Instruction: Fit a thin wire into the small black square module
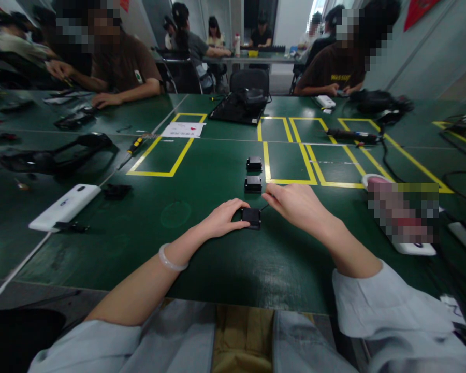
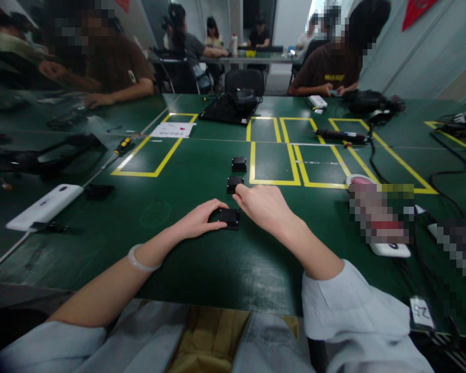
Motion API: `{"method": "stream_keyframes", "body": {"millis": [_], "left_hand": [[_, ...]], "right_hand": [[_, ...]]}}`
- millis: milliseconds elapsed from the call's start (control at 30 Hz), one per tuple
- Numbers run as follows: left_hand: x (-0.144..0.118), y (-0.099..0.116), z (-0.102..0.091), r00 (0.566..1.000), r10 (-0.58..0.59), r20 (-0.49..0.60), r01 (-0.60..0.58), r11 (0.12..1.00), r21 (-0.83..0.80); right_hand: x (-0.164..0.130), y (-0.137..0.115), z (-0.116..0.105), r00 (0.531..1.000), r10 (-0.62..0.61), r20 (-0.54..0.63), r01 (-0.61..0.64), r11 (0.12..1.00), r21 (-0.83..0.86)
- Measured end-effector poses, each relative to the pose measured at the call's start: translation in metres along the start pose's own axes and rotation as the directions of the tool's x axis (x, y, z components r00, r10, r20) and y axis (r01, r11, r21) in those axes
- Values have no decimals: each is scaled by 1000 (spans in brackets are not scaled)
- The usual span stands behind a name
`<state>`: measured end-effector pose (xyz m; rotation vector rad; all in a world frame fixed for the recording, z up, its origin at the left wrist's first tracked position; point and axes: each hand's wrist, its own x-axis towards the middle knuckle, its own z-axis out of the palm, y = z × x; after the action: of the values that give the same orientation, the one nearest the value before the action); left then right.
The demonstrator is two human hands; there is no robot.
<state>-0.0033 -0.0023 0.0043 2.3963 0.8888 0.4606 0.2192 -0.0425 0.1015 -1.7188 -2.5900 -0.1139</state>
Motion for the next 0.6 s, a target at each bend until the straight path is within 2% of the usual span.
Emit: {"method": "stream_keyframes", "body": {"millis": [167, 333, 600], "left_hand": [[0, 2, -1, 1000, -6, 10, 6, 1000, 0], [1, 3, -2, 1000, -7, 13, 7, 1000, -4], [0, 0, 1, 1000, 3, 4, -3, 1000, 1]], "right_hand": [[-2, 1, 3, 997, -48, -67, 56, 991, 119], [-3, 0, 3, 994, -47, -95, 60, 988, 145], [1, 0, 1, 1000, 20, 7, -20, 1000, -5]]}}
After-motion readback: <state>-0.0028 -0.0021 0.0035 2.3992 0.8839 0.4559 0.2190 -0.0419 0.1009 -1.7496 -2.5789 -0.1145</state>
